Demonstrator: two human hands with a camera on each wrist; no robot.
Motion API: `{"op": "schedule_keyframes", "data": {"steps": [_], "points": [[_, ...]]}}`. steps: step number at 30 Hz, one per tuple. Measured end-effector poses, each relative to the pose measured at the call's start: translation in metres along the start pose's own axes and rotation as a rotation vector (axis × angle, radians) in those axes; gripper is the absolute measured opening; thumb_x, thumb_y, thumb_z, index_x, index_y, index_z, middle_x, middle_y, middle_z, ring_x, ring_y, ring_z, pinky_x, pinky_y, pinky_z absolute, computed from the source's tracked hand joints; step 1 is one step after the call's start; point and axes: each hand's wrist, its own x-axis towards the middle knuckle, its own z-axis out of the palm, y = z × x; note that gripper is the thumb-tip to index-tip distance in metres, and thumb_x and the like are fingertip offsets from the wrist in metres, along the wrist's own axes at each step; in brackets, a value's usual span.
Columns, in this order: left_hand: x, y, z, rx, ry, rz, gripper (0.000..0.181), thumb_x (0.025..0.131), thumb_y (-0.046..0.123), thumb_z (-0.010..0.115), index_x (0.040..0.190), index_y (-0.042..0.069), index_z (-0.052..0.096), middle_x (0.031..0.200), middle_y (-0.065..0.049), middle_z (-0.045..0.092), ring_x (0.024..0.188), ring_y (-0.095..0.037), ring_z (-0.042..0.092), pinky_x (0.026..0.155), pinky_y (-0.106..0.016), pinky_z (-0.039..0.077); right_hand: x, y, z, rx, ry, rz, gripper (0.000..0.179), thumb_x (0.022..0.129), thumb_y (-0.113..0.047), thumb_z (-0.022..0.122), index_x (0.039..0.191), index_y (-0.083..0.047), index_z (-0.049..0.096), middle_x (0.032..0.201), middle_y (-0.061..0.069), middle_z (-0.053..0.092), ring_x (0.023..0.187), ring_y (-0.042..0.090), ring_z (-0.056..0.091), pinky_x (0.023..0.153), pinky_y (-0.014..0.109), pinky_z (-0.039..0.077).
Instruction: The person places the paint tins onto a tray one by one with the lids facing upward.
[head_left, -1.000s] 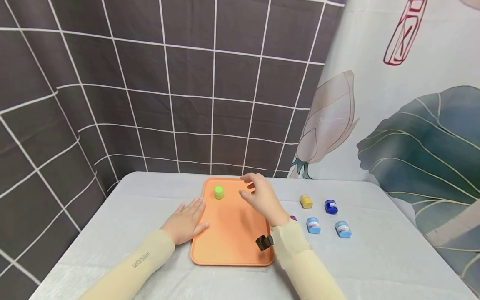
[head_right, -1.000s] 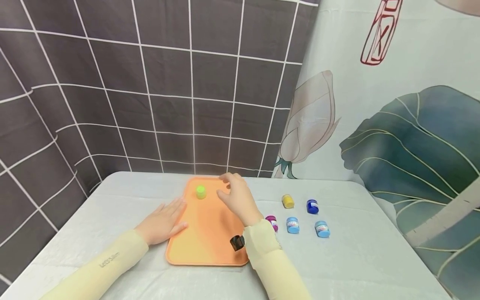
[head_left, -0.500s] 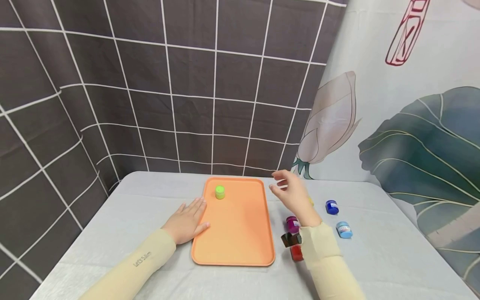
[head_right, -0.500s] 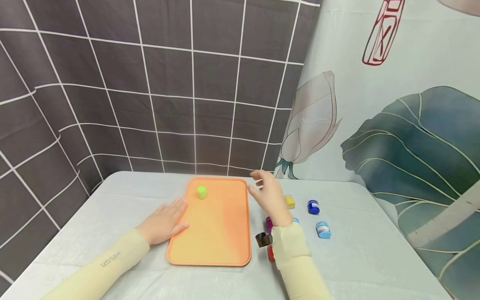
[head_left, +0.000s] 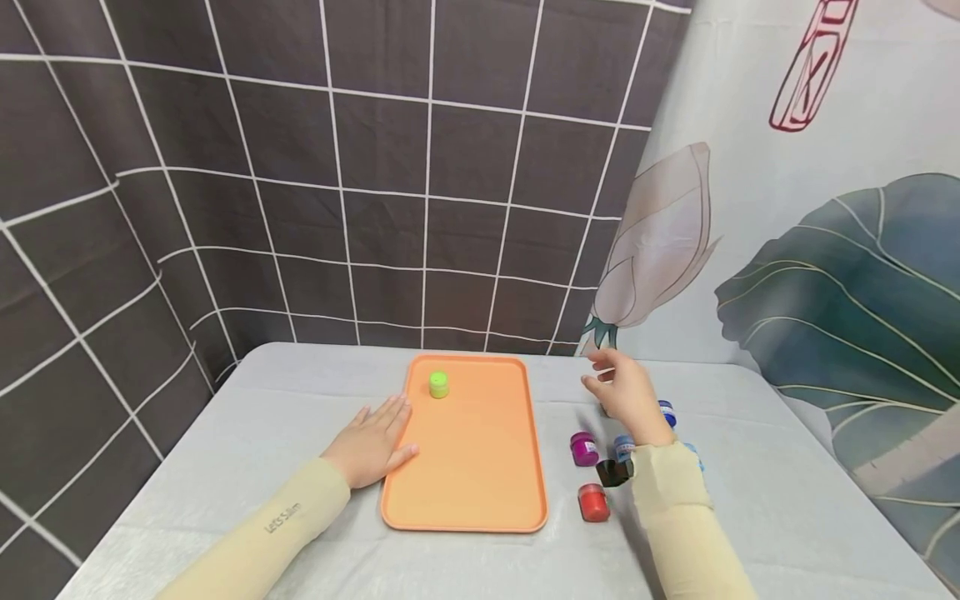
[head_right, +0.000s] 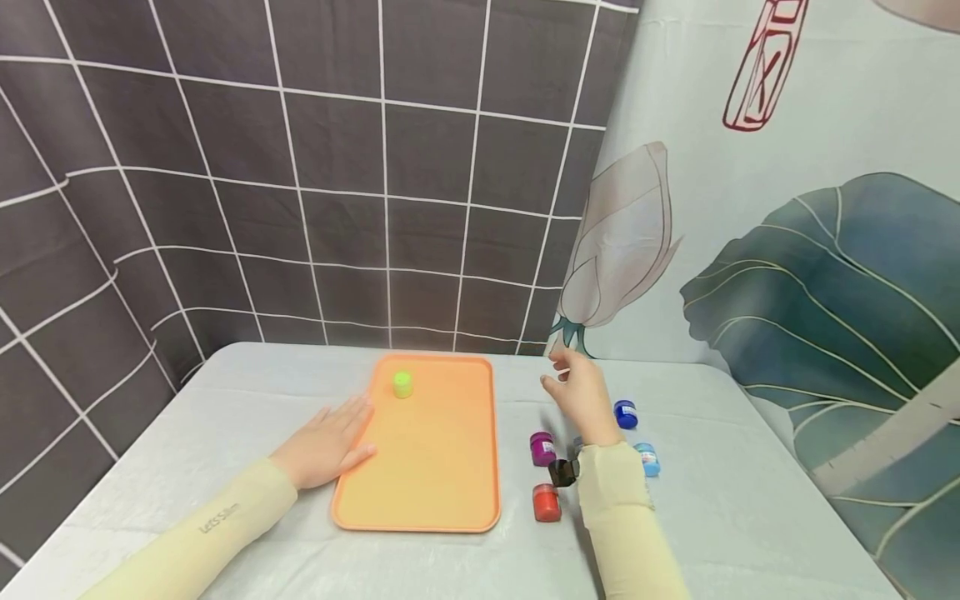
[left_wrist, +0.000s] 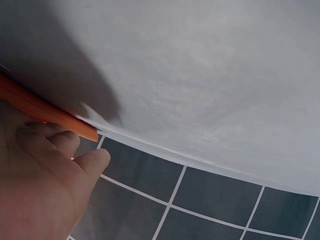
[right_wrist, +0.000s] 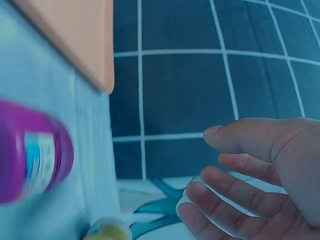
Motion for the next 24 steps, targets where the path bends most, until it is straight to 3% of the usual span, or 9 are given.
{"op": "schedule_keyframes", "data": {"steps": [15,24], "points": [[-0.002,0.006,-0.007,-0.012,-0.002,0.004,0.071,0.105,0.043,0.050,0.153,-0.008,0.036,0.161,-0.024,0.031,0.150,-0.038,0.028,0.119,-0.061,0.023,0.008,0.026,-0.009,-0.101,-0.091,0.092,0.038,0.089,-0.006,0.071,0.118,0.017,0.060,0.113,0.036,0.063,0.103,0.049,0.063,0.090,0.057,0.053],[-0.004,0.006,-0.008,-0.007,0.002,0.006,0.071,0.105,0.043,0.050,0.152,-0.009,0.036,0.160,-0.024,0.032,0.150,-0.038,0.029,0.119,-0.061,0.024,0.016,0.034,-0.010,-0.149,-0.172,0.187,0.042,0.087,-0.006,0.072,0.118,0.019,0.058,0.113,0.038,0.063,0.101,0.046,0.064,0.089,0.055,0.054]]}}
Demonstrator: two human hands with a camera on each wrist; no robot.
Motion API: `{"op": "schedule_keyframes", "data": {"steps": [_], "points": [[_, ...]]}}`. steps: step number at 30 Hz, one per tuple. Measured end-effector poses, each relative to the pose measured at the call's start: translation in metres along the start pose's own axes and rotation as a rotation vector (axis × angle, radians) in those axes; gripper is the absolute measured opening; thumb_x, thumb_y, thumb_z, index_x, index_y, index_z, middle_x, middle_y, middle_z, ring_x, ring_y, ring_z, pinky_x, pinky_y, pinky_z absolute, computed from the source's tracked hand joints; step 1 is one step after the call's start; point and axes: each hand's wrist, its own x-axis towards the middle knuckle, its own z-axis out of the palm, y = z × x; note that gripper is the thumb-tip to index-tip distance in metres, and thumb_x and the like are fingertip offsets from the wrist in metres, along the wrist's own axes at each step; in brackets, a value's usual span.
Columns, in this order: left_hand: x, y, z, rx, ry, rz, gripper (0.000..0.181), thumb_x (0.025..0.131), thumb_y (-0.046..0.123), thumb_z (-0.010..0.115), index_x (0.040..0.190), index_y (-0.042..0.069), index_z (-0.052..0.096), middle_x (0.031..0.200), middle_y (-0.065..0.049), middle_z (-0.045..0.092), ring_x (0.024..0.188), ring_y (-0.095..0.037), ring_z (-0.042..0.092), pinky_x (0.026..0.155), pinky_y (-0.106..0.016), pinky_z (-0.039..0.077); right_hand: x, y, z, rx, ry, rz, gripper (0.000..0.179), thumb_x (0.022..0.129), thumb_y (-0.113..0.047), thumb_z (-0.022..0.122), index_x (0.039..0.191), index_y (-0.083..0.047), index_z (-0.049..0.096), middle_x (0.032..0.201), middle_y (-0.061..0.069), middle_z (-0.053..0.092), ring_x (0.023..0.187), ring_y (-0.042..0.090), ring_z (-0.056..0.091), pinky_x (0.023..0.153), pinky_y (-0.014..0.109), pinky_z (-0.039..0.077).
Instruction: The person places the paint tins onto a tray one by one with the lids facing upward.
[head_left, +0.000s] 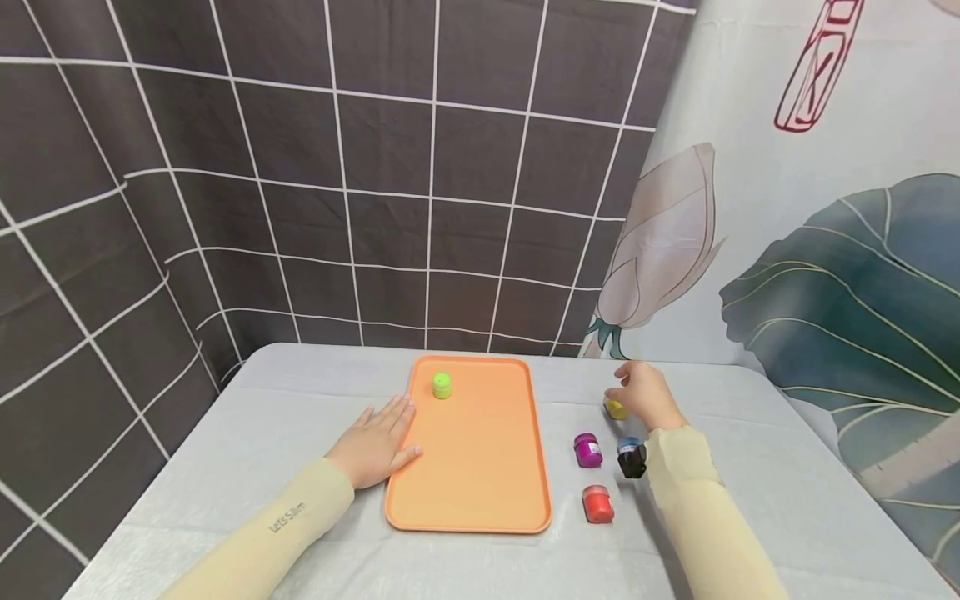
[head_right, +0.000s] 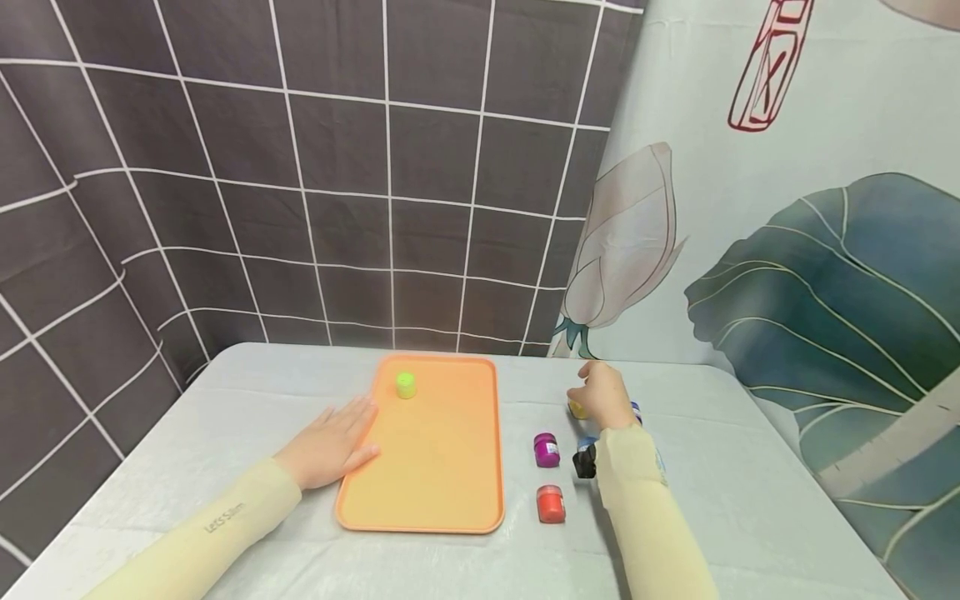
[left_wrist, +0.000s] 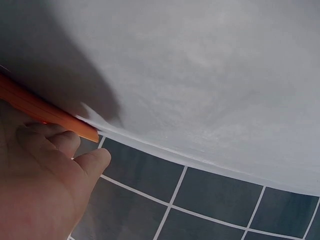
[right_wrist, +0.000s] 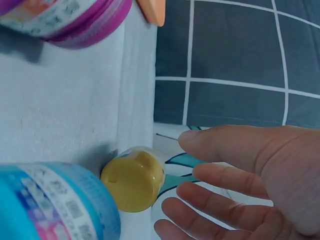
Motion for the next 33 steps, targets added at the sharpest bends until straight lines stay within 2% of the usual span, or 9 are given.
{"op": "schedule_keyframes", "data": {"steps": [8,12,15,20,24,27,29,33], "points": [[0.001,-0.001,0.002,-0.006,0.017,0.015,0.070,0.104,0.041,0.052,0.151,-0.010,0.037,0.159,-0.026,0.033,0.149,-0.040,0.030,0.118,-0.063,0.024,0.004,0.002,0.004,-0.037,-0.042,0.095,0.041,0.085,-0.008,0.071,0.112,0.022,0.060,0.113,0.037,0.063,0.093,0.040,0.060,0.087,0.055,0.054],[0.001,0.000,0.000,-0.011,0.005,0.004,0.070,0.105,0.041,0.051,0.152,-0.009,0.036,0.160,-0.024,0.032,0.150,-0.039,0.029,0.119,-0.062,0.023,0.005,0.004,0.007,-0.048,-0.031,0.114,0.031,0.084,-0.009,0.069,0.098,0.018,0.065,0.092,0.027,0.065,0.081,0.034,0.056,0.073,0.046,0.052],[0.001,0.000,0.000,-0.010,-0.002,-0.002,0.071,0.105,0.042,0.050,0.152,-0.008,0.036,0.161,-0.024,0.032,0.150,-0.038,0.028,0.119,-0.061,0.023,0.006,0.006,0.009,-0.048,-0.023,0.119,0.027,0.083,-0.009,0.069,0.091,0.016,0.066,0.083,0.020,0.063,0.075,0.030,0.053,0.067,0.041,0.049],[0.001,0.001,0.000,-0.009,-0.003,-0.001,0.071,0.105,0.042,0.050,0.152,-0.008,0.036,0.161,-0.024,0.032,0.150,-0.038,0.028,0.119,-0.061,0.023,0.007,0.008,0.010,-0.039,-0.023,0.137,0.030,0.084,-0.010,0.070,0.094,0.017,0.066,0.086,0.023,0.065,0.077,0.032,0.056,0.071,0.045,0.053],[0.001,0.000,0.002,-0.005,0.002,0.002,0.071,0.105,0.042,0.050,0.152,-0.009,0.035,0.161,-0.024,0.032,0.150,-0.038,0.028,0.119,-0.061,0.023,0.007,0.011,0.012,-0.010,-0.022,0.129,0.021,0.082,-0.011,0.070,0.074,0.007,0.062,0.068,0.010,0.055,0.065,0.024,0.047,0.057,0.034,0.043],[0.002,-0.001,0.003,0.006,0.001,-0.002,0.071,0.105,0.042,0.050,0.153,-0.008,0.035,0.161,-0.023,0.031,0.151,-0.037,0.027,0.119,-0.061,0.023,0.007,0.014,0.012,0.017,-0.016,0.106,0.028,0.080,-0.011,0.069,0.059,-0.005,0.053,0.059,0.000,0.043,0.058,0.017,0.037,0.051,0.028,0.033],[0.002,-0.002,0.003,0.004,0.003,-0.001,0.071,0.105,0.042,0.050,0.153,-0.008,0.035,0.161,-0.023,0.031,0.150,-0.037,0.028,0.119,-0.061,0.023,0.006,0.015,0.012,0.032,-0.010,0.097,0.033,0.079,-0.011,0.069,0.055,-0.010,0.047,0.056,-0.002,0.038,0.056,0.016,0.034,0.050,0.028,0.031],[0.002,-0.002,0.005,0.009,0.000,-0.006,0.072,0.106,0.043,0.049,0.153,-0.008,0.034,0.162,-0.023,0.031,0.151,-0.037,0.027,0.120,-0.061,0.022,0.005,0.016,0.012,0.047,-0.001,0.096,0.033,0.079,-0.011,0.070,0.055,-0.010,0.048,0.058,-0.001,0.042,0.058,0.016,0.035,0.051,0.028,0.031]]}}
